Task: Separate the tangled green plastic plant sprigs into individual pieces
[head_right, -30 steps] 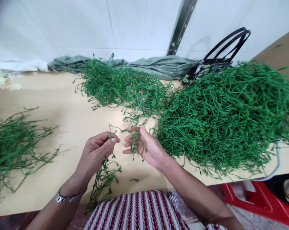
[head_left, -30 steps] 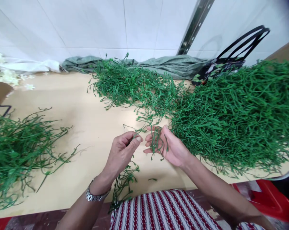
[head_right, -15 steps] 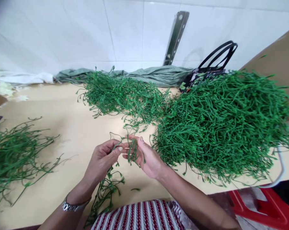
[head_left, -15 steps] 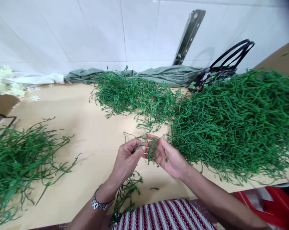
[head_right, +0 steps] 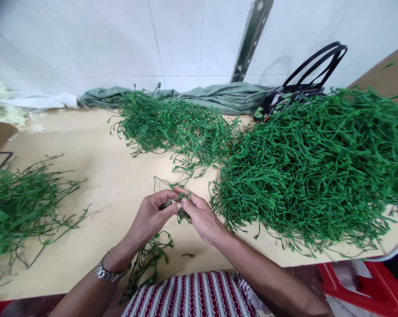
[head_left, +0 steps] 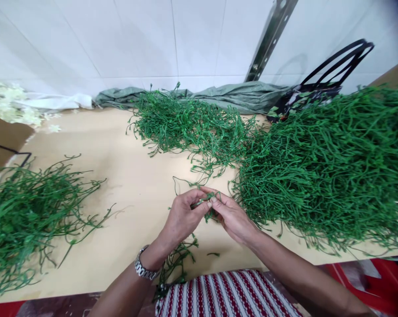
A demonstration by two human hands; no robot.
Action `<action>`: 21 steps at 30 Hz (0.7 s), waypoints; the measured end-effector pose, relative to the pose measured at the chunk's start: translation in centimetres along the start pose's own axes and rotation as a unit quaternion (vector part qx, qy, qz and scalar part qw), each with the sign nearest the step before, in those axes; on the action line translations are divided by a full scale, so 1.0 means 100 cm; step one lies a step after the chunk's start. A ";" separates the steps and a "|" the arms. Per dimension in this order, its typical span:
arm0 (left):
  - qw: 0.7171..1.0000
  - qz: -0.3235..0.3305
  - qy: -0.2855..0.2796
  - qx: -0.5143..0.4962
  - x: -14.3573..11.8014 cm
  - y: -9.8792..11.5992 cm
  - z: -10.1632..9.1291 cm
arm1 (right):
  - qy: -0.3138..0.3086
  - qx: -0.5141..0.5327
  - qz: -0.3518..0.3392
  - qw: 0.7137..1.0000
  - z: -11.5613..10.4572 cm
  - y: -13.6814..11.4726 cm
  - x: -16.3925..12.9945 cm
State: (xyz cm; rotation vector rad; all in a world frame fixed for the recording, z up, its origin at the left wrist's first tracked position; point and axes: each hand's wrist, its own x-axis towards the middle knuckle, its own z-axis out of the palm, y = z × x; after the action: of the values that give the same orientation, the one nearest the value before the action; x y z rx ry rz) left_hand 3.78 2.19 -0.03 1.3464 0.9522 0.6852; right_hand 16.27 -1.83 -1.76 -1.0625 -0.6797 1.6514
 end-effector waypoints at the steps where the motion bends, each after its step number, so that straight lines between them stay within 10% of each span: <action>1: 1.000 0.002 -0.005 0.007 0.000 -0.002 0.000 | -0.003 -0.014 -0.004 1.000 0.000 -0.001 -0.001; 12: 0.993 -0.077 0.023 -0.090 -0.002 0.004 -0.015 | 0.030 -0.033 -0.037 0.998 -0.002 -0.005 0.001; 21: 0.996 -0.078 -0.008 -0.039 -0.004 0.003 -0.012 | 0.022 -0.258 -0.119 0.959 -0.009 -0.002 -0.001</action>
State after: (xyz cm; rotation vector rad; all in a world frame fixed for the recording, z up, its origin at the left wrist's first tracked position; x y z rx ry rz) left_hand 2.56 2.47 0.39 1.1926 0.9966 0.5861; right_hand 17.17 -1.88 -1.95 -1.3161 -1.2014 1.2658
